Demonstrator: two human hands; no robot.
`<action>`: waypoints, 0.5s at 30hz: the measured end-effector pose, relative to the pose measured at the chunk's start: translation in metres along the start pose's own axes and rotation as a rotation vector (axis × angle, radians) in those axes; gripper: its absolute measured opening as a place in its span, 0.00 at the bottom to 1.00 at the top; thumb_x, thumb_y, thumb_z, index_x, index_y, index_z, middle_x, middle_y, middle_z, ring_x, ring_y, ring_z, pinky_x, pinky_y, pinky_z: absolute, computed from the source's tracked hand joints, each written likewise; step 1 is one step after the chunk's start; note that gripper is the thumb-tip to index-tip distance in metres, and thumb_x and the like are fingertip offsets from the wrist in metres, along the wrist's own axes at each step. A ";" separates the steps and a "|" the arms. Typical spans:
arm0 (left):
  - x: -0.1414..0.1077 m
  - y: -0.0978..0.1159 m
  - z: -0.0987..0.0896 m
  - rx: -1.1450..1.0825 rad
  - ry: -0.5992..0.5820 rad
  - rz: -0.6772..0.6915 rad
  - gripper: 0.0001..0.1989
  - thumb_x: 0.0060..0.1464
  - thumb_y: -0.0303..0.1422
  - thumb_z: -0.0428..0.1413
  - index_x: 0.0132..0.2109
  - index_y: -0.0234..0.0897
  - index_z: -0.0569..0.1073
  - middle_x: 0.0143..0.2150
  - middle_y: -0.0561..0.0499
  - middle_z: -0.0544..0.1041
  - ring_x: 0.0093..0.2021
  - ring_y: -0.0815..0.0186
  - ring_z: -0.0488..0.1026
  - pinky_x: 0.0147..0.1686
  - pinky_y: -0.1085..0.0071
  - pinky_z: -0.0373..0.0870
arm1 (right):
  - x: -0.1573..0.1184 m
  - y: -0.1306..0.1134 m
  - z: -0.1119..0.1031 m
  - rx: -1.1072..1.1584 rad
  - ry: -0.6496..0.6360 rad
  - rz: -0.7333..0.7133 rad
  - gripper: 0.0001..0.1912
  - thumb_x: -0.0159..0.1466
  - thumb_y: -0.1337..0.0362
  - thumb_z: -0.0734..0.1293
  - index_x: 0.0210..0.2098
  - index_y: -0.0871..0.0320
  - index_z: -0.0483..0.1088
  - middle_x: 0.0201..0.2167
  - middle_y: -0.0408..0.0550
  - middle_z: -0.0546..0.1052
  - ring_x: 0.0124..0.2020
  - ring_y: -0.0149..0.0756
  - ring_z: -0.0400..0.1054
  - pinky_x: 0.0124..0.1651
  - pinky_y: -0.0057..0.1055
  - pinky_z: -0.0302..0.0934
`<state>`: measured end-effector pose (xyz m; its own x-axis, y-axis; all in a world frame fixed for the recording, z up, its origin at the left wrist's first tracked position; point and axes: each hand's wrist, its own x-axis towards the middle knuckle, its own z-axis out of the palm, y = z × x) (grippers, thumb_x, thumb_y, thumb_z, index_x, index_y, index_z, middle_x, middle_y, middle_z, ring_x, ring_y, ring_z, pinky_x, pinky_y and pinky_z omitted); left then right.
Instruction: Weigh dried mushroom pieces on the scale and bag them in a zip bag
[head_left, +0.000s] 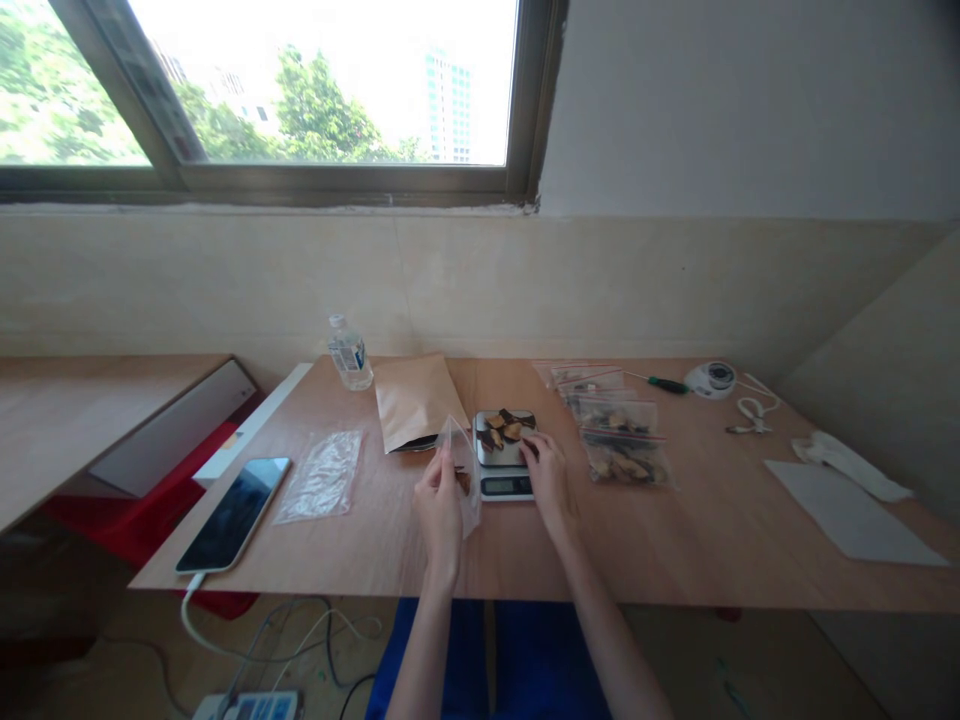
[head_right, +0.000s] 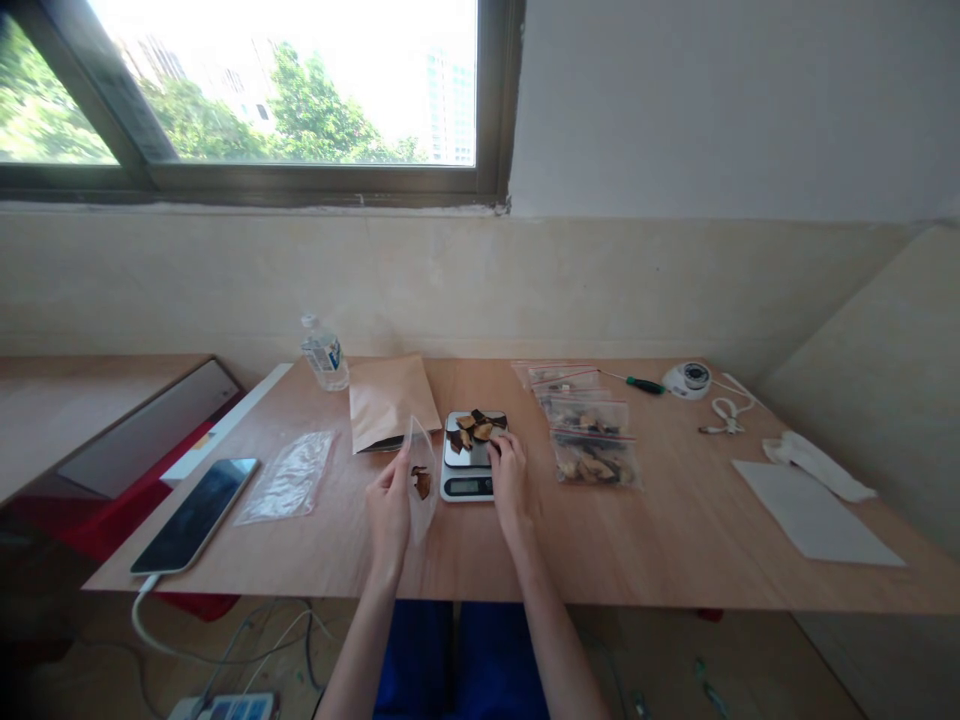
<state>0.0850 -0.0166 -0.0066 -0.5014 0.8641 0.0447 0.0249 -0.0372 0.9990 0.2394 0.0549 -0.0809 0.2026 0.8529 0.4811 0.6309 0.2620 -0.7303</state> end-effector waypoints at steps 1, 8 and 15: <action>0.000 0.000 0.001 0.000 -0.012 0.008 0.20 0.51 0.46 0.52 0.26 0.33 0.74 0.19 0.55 0.66 0.24 0.70 0.61 0.25 0.76 0.57 | 0.003 -0.002 -0.002 0.036 0.023 0.022 0.15 0.61 0.59 0.58 0.35 0.63 0.73 0.40 0.60 0.74 0.43 0.45 0.67 0.49 0.43 0.59; 0.002 -0.002 0.006 -0.060 -0.051 -0.014 0.19 0.51 0.46 0.52 0.31 0.34 0.76 0.21 0.55 0.67 0.22 0.72 0.60 0.24 0.77 0.56 | 0.014 -0.058 -0.008 0.630 -0.011 0.316 0.21 0.55 0.51 0.66 0.38 0.63 0.74 0.37 0.55 0.78 0.40 0.41 0.71 0.45 0.38 0.63; 0.006 -0.009 0.011 -0.162 -0.060 -0.072 0.21 0.48 0.48 0.53 0.29 0.32 0.76 0.17 0.55 0.64 0.19 0.73 0.59 0.20 0.78 0.54 | 0.002 -0.115 -0.003 0.758 -0.299 0.257 0.16 0.54 0.57 0.68 0.37 0.61 0.74 0.38 0.52 0.78 0.40 0.39 0.72 0.45 0.35 0.65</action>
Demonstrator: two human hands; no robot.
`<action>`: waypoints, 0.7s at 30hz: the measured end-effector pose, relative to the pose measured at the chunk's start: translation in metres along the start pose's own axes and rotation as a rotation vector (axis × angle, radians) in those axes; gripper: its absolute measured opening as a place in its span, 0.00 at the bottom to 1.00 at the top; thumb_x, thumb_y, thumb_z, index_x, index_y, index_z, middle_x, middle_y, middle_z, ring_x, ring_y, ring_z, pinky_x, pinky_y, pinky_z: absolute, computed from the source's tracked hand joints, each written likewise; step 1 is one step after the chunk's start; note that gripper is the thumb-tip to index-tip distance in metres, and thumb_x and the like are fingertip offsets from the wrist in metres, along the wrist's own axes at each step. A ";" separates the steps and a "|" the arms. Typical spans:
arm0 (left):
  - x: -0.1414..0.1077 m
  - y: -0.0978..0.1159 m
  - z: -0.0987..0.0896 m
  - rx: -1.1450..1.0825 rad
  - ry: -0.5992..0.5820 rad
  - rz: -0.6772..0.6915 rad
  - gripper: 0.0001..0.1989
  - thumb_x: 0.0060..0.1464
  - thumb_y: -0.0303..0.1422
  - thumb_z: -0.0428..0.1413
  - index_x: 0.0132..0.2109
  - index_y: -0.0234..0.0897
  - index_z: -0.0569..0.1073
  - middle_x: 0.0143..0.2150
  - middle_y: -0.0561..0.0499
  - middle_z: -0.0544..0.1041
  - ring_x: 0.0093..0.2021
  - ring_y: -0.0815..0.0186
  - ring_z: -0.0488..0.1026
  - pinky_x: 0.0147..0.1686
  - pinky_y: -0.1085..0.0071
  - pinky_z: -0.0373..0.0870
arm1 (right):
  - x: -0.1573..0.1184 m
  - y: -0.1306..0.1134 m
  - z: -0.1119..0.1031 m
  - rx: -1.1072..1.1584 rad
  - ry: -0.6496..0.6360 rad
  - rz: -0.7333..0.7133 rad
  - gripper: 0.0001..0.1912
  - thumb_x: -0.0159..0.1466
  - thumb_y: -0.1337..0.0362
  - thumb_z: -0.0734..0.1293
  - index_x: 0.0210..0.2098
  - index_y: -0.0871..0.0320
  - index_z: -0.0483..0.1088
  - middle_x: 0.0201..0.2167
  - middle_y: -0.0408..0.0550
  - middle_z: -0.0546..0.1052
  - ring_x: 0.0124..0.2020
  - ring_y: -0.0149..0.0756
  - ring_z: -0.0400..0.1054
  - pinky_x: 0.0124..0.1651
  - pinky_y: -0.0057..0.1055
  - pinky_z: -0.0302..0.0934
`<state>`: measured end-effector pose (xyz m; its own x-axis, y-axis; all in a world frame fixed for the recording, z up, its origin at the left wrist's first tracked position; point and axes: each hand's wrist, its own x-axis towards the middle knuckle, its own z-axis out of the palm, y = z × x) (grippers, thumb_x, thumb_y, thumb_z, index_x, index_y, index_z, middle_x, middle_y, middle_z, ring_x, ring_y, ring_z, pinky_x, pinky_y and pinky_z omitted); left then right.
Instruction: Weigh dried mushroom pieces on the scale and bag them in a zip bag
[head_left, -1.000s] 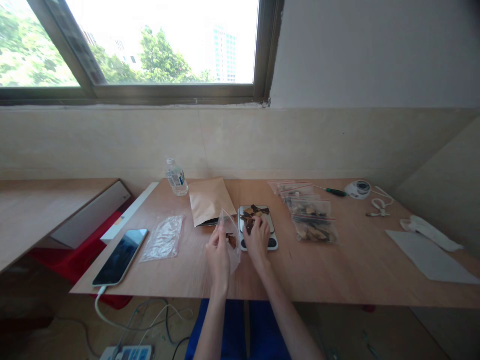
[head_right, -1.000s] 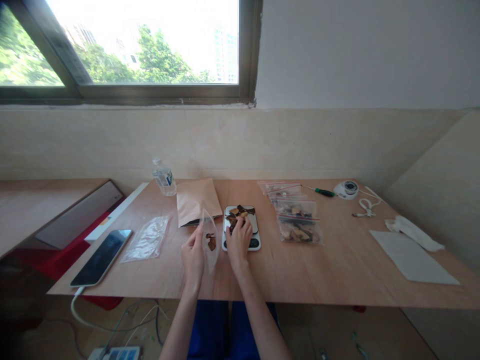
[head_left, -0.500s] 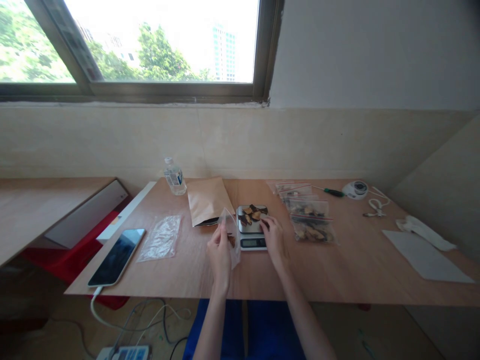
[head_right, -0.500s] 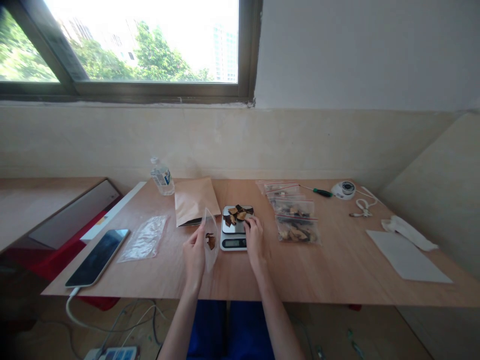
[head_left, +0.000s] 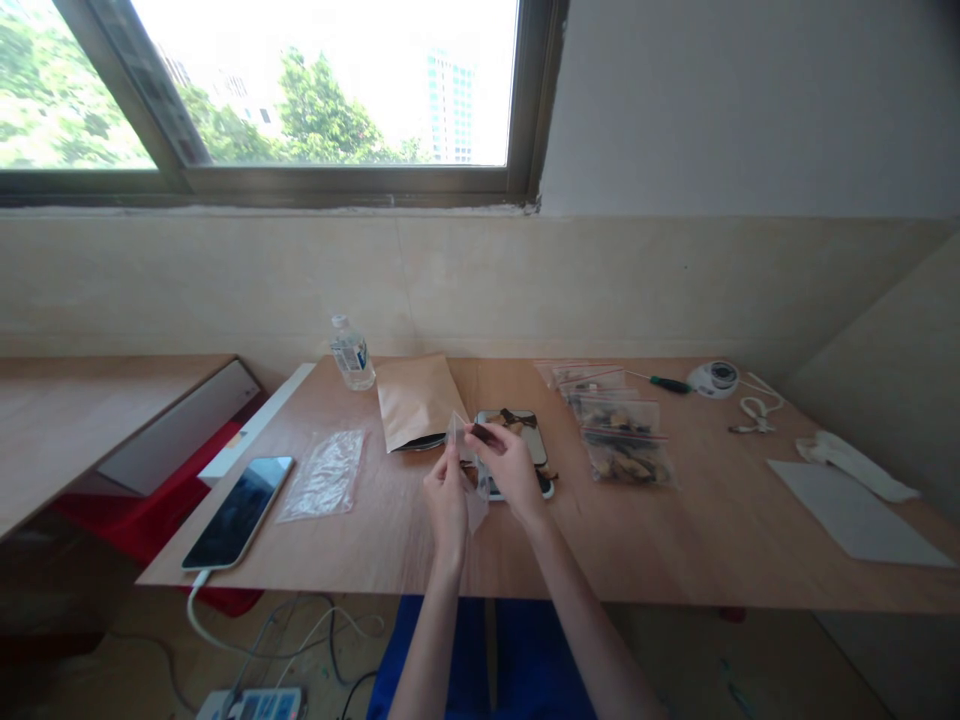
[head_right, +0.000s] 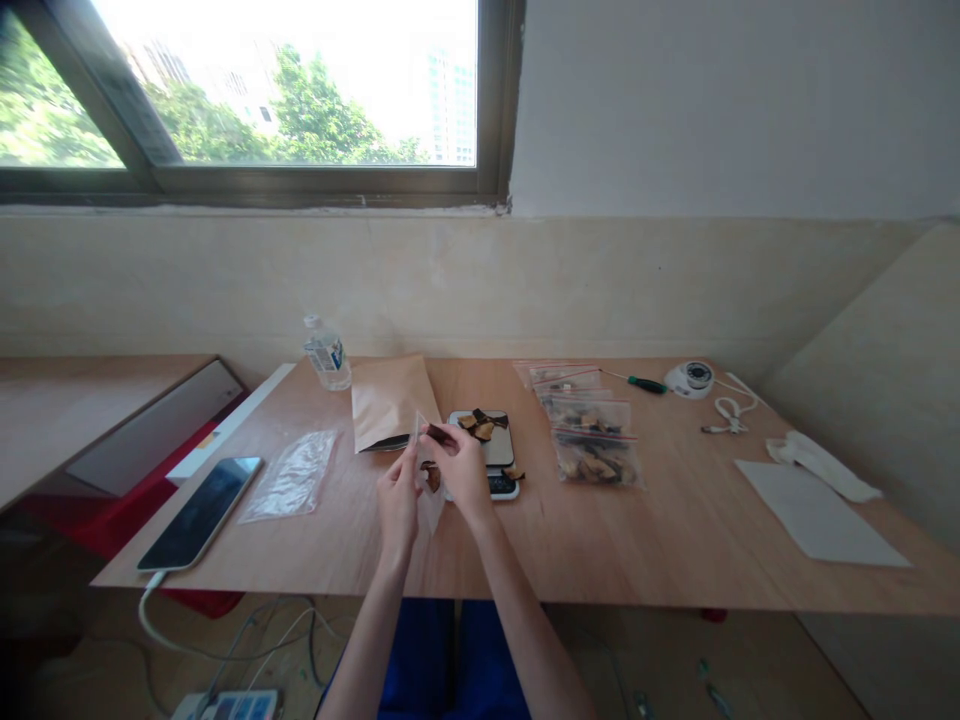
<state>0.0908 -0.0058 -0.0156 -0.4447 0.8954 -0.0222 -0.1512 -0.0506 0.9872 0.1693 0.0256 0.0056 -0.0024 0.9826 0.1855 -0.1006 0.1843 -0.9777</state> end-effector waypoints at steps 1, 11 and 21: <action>0.000 0.000 0.000 -0.018 0.000 -0.016 0.21 0.48 0.48 0.53 0.31 0.32 0.76 0.19 0.55 0.66 0.20 0.73 0.61 0.20 0.78 0.55 | -0.003 -0.002 0.003 -0.077 -0.023 -0.030 0.14 0.54 0.59 0.68 0.37 0.60 0.74 0.38 0.52 0.78 0.40 0.39 0.72 0.45 0.35 0.65; 0.004 0.001 -0.007 -0.081 0.084 -0.173 0.26 0.41 0.51 0.57 0.40 0.32 0.77 0.23 0.51 0.73 0.22 0.70 0.68 0.21 0.77 0.58 | -0.016 0.020 -0.062 -0.541 0.215 -0.272 0.13 0.63 0.58 0.57 0.40 0.58 0.68 0.40 0.54 0.73 0.43 0.40 0.67 0.46 0.39 0.62; 0.003 0.002 -0.010 -0.053 0.021 -0.185 0.23 0.47 0.46 0.56 0.48 0.39 0.74 0.39 0.45 0.78 0.36 0.65 0.74 0.28 0.75 0.64 | -0.035 0.094 -0.125 -0.741 0.210 -0.127 0.14 0.58 0.57 0.61 0.38 0.60 0.67 0.37 0.54 0.74 0.40 0.43 0.69 0.44 0.41 0.62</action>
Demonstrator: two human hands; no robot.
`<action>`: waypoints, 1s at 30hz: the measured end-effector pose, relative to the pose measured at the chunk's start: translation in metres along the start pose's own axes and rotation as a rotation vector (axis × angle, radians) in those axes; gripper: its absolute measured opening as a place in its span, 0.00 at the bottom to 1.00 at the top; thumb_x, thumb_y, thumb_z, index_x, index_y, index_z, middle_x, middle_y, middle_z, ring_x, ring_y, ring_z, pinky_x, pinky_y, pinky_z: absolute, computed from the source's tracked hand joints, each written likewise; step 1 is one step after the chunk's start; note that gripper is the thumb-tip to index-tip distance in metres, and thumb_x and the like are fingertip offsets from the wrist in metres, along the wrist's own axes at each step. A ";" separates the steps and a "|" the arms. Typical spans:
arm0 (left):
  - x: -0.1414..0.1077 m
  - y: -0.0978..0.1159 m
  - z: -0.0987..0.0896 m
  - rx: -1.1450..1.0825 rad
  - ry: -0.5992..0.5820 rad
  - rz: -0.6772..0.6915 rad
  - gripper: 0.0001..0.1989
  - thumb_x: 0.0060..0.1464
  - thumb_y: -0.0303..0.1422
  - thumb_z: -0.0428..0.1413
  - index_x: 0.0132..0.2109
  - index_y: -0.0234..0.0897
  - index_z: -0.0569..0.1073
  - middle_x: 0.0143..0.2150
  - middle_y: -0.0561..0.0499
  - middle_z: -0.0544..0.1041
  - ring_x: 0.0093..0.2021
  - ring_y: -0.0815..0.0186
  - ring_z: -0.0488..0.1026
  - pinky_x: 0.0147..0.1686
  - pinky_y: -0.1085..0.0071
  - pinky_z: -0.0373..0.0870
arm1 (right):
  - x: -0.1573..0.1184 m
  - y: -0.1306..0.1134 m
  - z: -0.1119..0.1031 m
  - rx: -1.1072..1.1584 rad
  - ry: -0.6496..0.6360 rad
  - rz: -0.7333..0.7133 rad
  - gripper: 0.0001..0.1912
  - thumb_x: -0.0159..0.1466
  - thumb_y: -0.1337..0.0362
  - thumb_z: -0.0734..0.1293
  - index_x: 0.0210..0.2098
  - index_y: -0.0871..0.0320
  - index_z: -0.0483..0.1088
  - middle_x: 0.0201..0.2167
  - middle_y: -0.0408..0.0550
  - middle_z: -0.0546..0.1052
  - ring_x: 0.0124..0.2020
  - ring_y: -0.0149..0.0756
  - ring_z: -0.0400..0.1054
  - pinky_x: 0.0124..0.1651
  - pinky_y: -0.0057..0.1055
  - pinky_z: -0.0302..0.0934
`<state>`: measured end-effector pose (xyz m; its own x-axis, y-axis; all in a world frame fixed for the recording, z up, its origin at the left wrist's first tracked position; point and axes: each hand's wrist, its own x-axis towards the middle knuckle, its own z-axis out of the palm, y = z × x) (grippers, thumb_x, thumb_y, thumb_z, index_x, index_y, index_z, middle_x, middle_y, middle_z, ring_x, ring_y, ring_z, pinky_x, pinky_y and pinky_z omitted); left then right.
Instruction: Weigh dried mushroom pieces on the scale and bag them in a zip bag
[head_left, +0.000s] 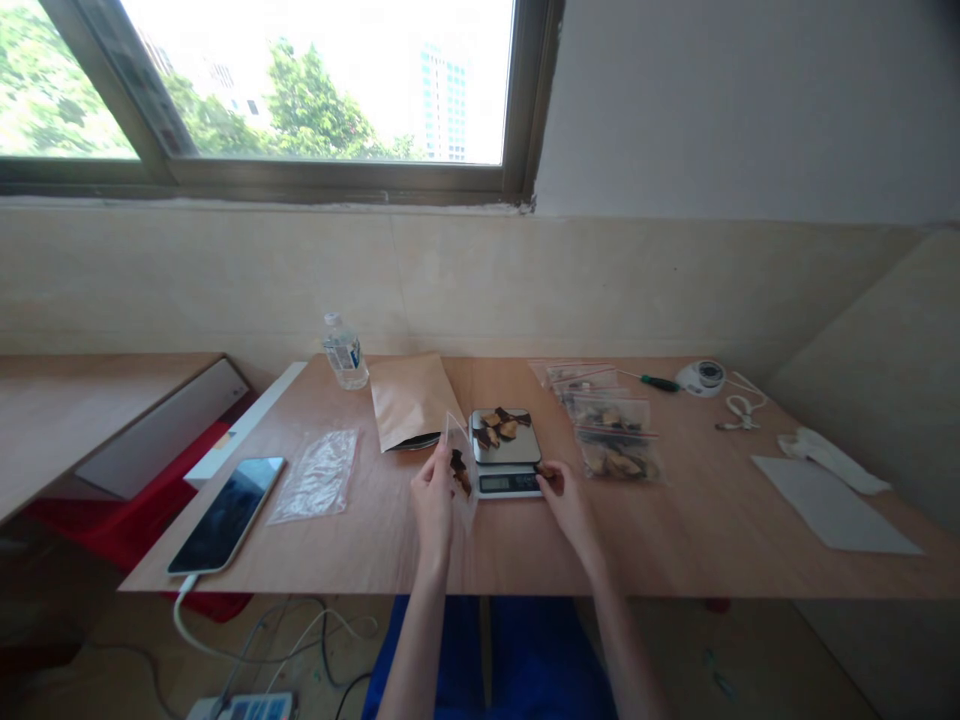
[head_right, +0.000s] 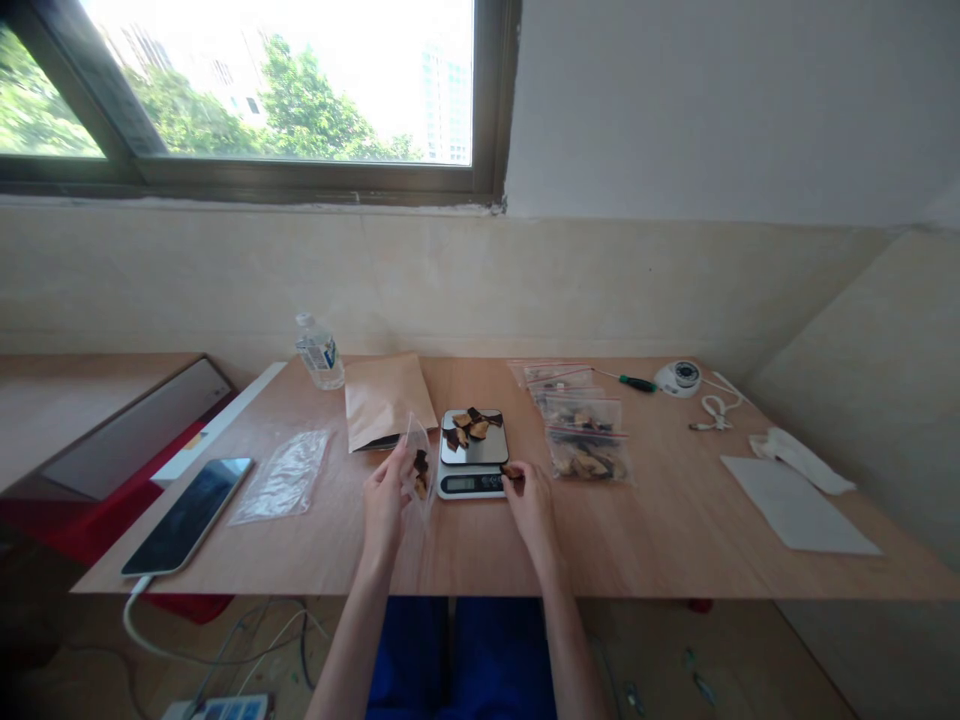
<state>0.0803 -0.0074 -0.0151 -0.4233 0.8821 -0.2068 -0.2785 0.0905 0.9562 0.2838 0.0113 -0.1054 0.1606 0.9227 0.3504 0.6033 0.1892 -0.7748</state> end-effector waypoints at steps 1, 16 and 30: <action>0.000 0.000 0.000 -0.004 -0.004 0.000 0.23 0.47 0.45 0.56 0.48 0.39 0.74 0.40 0.44 0.78 0.38 0.64 0.74 0.29 0.74 0.65 | 0.000 -0.002 -0.002 0.019 -0.001 0.024 0.14 0.58 0.57 0.61 0.37 0.60 0.67 0.36 0.54 0.75 0.38 0.43 0.69 0.43 0.40 0.63; -0.013 0.008 0.005 -0.070 -0.042 -0.035 0.17 0.51 0.40 0.55 0.47 0.39 0.75 0.49 0.42 0.75 0.49 0.60 0.71 0.41 0.68 0.68 | 0.009 -0.014 -0.016 0.107 0.070 0.210 0.09 0.53 0.61 0.62 0.28 0.59 0.69 0.25 0.50 0.76 0.27 0.40 0.70 0.33 0.36 0.63; -0.019 0.011 0.009 -0.052 -0.058 -0.059 0.19 0.48 0.41 0.57 0.46 0.38 0.76 0.42 0.43 0.78 0.42 0.63 0.74 0.27 0.76 0.65 | 0.034 -0.139 0.006 0.475 0.028 -0.023 0.12 0.61 0.57 0.60 0.36 0.58 0.69 0.37 0.51 0.73 0.38 0.36 0.69 0.41 0.32 0.65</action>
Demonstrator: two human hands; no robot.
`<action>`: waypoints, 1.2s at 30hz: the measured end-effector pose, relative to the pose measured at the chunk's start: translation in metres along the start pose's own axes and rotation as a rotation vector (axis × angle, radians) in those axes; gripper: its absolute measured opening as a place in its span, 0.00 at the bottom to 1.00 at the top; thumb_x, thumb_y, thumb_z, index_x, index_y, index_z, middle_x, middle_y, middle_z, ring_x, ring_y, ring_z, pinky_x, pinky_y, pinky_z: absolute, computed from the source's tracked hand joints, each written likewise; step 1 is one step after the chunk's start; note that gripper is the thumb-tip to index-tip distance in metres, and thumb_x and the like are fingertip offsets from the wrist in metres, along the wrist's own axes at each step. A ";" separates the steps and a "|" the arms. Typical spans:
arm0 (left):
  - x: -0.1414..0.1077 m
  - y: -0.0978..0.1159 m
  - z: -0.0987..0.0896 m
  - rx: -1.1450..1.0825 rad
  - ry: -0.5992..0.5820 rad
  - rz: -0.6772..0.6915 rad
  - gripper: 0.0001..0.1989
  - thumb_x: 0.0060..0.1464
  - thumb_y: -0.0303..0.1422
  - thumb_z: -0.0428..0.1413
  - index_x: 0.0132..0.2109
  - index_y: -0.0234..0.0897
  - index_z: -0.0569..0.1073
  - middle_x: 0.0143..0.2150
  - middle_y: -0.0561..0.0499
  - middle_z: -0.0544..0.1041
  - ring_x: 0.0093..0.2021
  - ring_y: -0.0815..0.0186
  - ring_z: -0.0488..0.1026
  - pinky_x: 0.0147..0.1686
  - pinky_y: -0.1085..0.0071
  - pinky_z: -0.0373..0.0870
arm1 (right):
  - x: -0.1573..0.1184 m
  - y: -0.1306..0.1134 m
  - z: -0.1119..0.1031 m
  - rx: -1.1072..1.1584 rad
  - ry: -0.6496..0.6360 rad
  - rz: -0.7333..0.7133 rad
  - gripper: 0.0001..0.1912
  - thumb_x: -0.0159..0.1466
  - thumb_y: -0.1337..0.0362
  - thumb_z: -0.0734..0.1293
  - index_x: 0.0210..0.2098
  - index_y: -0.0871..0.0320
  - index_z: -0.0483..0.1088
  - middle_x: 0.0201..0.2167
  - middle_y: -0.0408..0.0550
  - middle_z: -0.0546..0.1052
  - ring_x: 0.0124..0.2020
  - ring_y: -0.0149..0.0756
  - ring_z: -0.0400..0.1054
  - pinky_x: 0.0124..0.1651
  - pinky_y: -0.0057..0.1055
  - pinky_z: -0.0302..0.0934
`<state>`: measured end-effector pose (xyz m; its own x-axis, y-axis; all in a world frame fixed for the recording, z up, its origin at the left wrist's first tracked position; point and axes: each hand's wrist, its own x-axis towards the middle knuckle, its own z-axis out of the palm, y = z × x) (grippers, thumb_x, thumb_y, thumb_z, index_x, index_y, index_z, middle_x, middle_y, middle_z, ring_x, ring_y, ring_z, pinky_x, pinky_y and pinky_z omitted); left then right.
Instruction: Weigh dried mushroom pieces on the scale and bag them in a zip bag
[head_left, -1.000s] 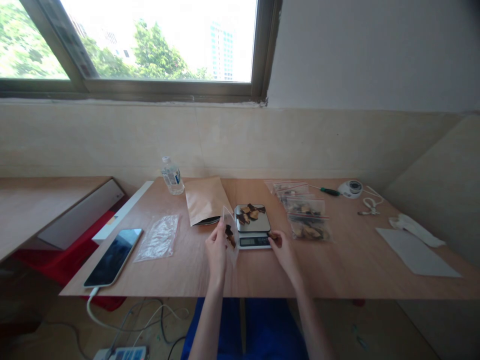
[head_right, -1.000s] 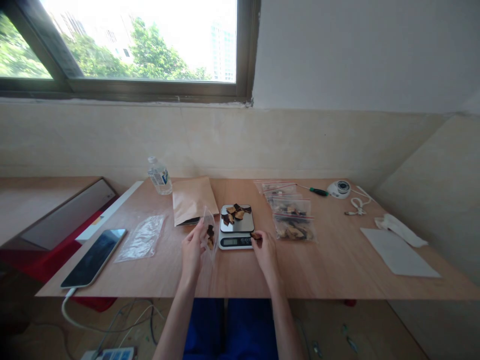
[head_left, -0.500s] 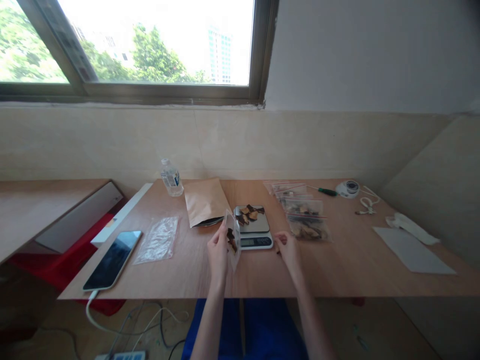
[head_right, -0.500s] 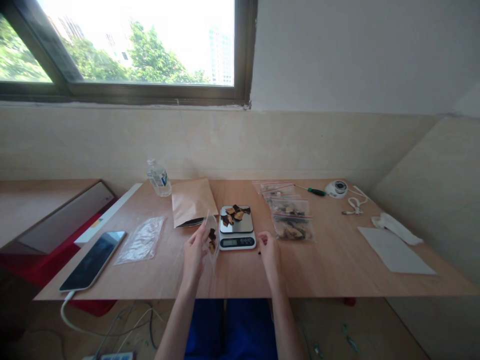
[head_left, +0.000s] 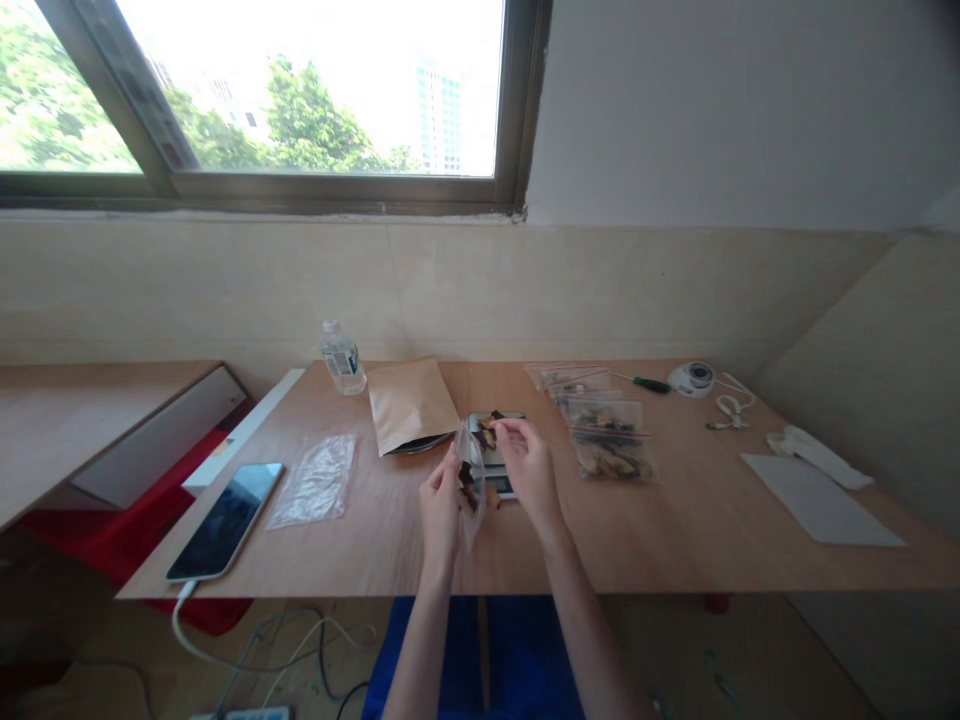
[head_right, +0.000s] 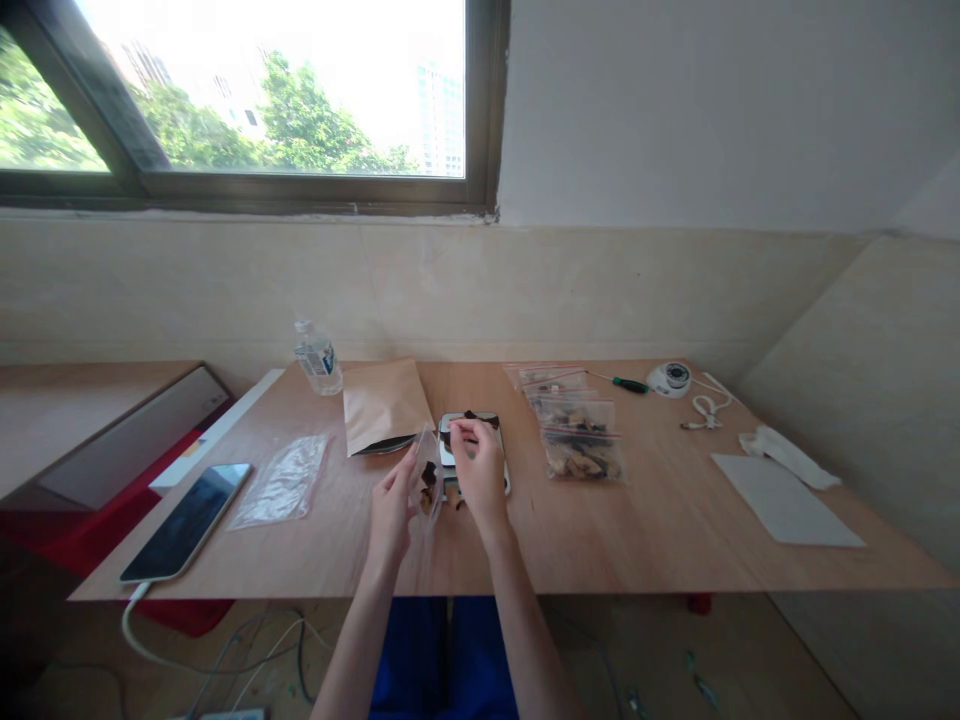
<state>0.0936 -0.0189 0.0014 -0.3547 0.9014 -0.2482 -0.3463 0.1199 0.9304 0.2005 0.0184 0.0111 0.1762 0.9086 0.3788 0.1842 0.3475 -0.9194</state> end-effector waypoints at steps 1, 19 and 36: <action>0.000 0.000 -0.002 0.007 0.000 -0.003 0.20 0.48 0.42 0.57 0.47 0.38 0.75 0.40 0.43 0.78 0.39 0.63 0.74 0.25 0.78 0.64 | 0.004 0.010 0.002 -0.039 0.028 -0.025 0.12 0.62 0.58 0.59 0.36 0.59 0.69 0.37 0.52 0.72 0.38 0.36 0.68 0.42 0.33 0.65; 0.016 0.000 -0.025 0.010 0.080 0.055 0.19 0.50 0.42 0.55 0.49 0.41 0.74 0.50 0.44 0.74 0.51 0.62 0.70 0.43 0.70 0.67 | -0.071 0.086 -0.014 -0.590 -0.443 -0.236 0.14 0.56 0.75 0.63 0.38 0.54 0.69 0.38 0.47 0.70 0.40 0.41 0.65 0.43 0.38 0.62; 0.012 -0.006 -0.023 0.016 0.017 0.053 0.17 0.49 0.41 0.56 0.45 0.43 0.76 0.49 0.45 0.75 0.53 0.60 0.68 0.43 0.69 0.67 | -0.032 0.032 -0.026 -0.237 -0.250 -0.018 0.10 0.60 0.60 0.63 0.33 0.58 0.73 0.31 0.47 0.76 0.31 0.35 0.68 0.34 0.30 0.62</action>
<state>0.0713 -0.0185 -0.0132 -0.3866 0.8997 -0.2030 -0.3131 0.0790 0.9464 0.2263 -0.0055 -0.0281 -0.0663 0.9417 0.3298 0.4100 0.3270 -0.8514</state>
